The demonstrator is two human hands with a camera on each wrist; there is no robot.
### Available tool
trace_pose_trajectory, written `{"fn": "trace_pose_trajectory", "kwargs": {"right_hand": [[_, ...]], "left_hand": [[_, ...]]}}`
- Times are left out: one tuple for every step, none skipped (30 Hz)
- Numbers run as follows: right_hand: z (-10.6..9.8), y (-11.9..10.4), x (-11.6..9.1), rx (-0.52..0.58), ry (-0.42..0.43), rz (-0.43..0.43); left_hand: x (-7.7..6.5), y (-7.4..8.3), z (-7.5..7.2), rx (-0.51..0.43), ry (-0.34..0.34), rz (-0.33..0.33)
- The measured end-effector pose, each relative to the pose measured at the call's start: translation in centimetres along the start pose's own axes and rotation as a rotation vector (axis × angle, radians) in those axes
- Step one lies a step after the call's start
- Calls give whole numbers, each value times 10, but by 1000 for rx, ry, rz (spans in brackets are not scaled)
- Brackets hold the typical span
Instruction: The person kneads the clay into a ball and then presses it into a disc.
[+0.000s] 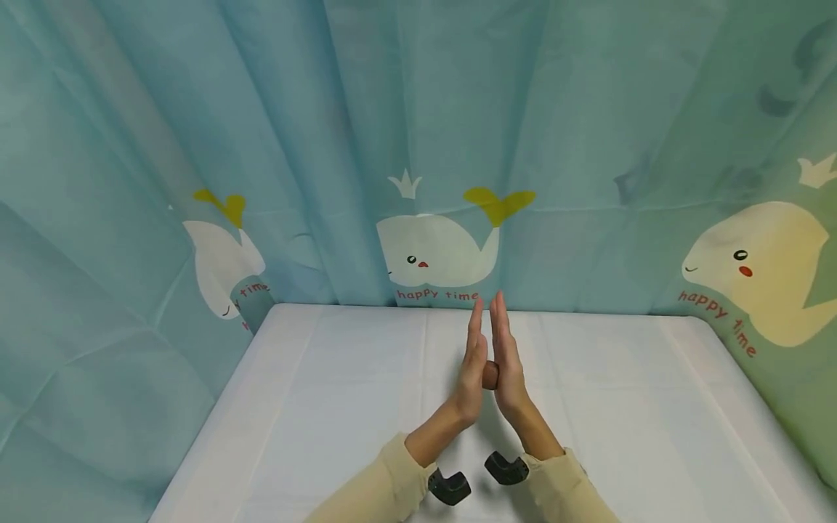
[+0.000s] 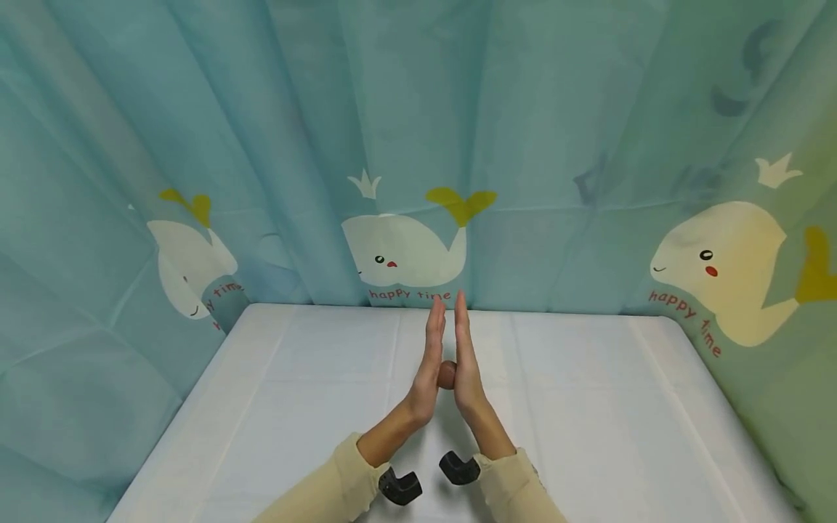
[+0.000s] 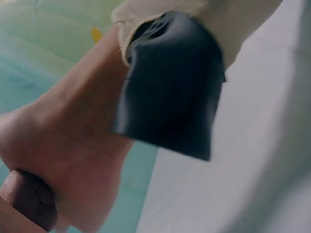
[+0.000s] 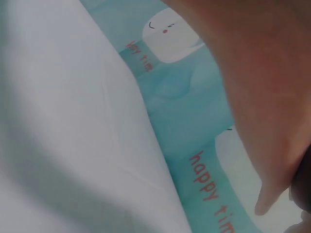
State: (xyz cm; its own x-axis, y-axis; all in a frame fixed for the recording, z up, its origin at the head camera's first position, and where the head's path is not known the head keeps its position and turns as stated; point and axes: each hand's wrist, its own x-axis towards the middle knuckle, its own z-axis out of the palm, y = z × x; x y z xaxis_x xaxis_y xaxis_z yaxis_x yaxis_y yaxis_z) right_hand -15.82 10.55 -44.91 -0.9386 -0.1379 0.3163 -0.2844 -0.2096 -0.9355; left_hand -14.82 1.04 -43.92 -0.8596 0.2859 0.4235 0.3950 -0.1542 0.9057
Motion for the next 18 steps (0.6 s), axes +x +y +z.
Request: {"fn": "trace_pose_trajectory", "kwargs": {"right_hand": [[0,1,-1,3,1,0],[1,3,-2,5,-1,-2],[2,4,-4,9,-4,-4],[4,5,-5,16,-13,-8],[6,6,-7,22,-23,-17],[9,6,-8,32,-30,-25],[11,5,-10,35,-38,-32],[13,3,-11,38,-42,-38],[15,1,-12,42,-48,-53],[17,-1,-13,35,-52,-66],[18,-3,-13,20,-57,-78],[18,-4,-13,-3,-60,-84],[17,-6,-13,-26,-64,-87],[16,-6,-12,-44,-65,-93],[14,-6,-12,-55,-64,-97],[12,-6,-11,-60,-56,-90],[9,-7,-9,-54,-46,-79],[6,-7,-7,-44,-35,-69]], "left_hand": [[1,1,0,5,7,7],[3,1,-1,7,15,16],[4,2,-2,5,25,24],[6,2,-3,4,40,31],[9,1,-5,4,55,41],[12,1,-7,7,67,51],[15,0,-9,8,75,55],[18,-1,-11,12,80,56],[21,-4,-13,17,85,51],[23,-7,-14,29,90,43],[24,-10,-15,37,91,30],[24,-12,-15,46,95,16],[24,-15,-15,48,95,1],[22,-18,-13,50,94,-9],[20,-19,-11,51,88,-19],[18,-20,-8,51,76,-26],[15,-20,-5,48,61,-32],[13,-19,-2,46,45,-31]]}}
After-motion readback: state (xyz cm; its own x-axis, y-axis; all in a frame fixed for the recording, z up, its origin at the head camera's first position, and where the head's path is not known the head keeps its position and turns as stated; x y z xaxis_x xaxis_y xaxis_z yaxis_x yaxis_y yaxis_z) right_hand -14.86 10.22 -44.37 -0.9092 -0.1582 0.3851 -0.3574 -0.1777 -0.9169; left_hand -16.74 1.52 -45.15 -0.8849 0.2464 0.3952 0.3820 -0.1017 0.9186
